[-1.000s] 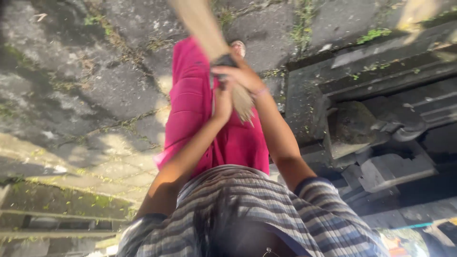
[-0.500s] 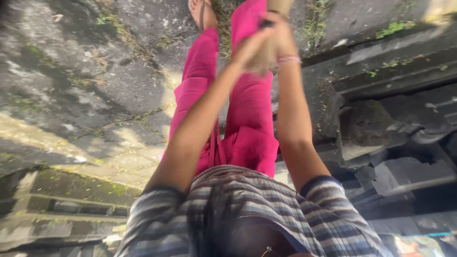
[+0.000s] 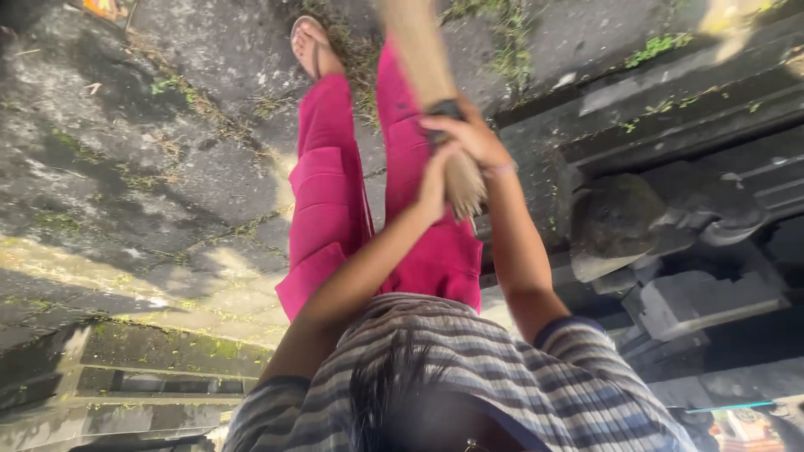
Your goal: Sweeping a stone-paved outdoor courtyard area with a handheld broom.
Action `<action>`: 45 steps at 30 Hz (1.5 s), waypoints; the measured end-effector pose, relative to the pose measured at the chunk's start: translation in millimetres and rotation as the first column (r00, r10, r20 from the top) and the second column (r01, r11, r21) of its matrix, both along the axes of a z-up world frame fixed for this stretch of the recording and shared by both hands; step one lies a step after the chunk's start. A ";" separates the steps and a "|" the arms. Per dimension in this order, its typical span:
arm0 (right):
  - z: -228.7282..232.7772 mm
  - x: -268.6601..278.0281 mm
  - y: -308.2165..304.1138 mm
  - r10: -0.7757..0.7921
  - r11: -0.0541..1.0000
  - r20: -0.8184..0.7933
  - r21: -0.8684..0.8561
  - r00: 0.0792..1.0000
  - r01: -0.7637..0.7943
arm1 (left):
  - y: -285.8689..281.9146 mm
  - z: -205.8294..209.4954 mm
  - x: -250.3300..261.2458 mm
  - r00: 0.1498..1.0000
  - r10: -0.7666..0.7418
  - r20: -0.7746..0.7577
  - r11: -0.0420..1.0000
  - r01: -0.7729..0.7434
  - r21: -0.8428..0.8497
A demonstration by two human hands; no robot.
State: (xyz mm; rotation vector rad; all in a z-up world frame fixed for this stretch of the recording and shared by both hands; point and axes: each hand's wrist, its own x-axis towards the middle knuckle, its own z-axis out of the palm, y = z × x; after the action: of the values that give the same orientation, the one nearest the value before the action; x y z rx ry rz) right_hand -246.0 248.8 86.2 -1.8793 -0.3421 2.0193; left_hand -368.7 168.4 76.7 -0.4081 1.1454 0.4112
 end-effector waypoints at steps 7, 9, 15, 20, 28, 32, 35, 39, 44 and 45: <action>-106.4 147.3 -98.5 -0.726 0.659 0.029 -0.254 0.687 0.708 | 66.6 -33.3 128.4 0.690 -0.684 0.236 0.714 0.700 0.025; -149.0 143.8 -85.9 -0.779 0.595 0.021 -0.288 0.627 0.750 | 91.6 -52.6 118.5 0.708 -0.652 0.272 0.715 0.693 -0.091; -114.0 15.3 78.4 -0.061 0.997 0.073 0.053 0.996 0.057 | 156.8 -8.1 -3.0 0.971 -0.191 0.142 0.981 0.185 0.054; -98.7 9.6 90.6 -0.063 0.989 -0.186 0.121 0.981 0.086 | 120.4 -4.8 11.4 0.941 -0.216 -0.261 0.953 0.261 0.151; -26.1 172.3 4.7 -0.201 0.980 0.022 0.021 0.979 0.200 | 99.1 13.1 158.9 0.832 -0.545 -0.107 0.802 0.554 0.226; -52.5 213.1 -9.9 -0.662 0.739 0.208 0.018 0.720 0.674 | 139.0 -28.4 205.1 0.556 -0.823 0.118 0.567 0.818 0.098; -99.5 210.6 18.9 -0.866 0.481 0.044 -0.191 0.497 0.855 | 194.6 -57.5 216.0 0.455 -0.890 0.039 0.456 0.885 0.094; -105.5 129.8 152.9 -0.654 0.745 -0.043 -0.213 0.756 0.632 | 246.2 -52.5 113.4 0.812 -0.581 0.052 0.811 0.573 0.118; -139.3 4.4 259.6 0.132 0.909 -0.391 0.415 0.911 0.046 | 280.3 -31.8 31.2 0.953 -0.088 -0.291 0.982 0.132 0.136; -121.2 1.6 278.0 0.136 0.899 -0.396 0.434 0.908 0.054 | 284.9 -30.2 27.5 0.950 -0.086 -0.300 0.978 0.138 0.156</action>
State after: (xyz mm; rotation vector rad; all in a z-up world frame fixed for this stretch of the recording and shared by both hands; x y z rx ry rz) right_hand -244.4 526.7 -35.0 -1.1441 -0.6555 2.0876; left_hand -341.2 453.4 46.5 -0.1274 1.4001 0.4786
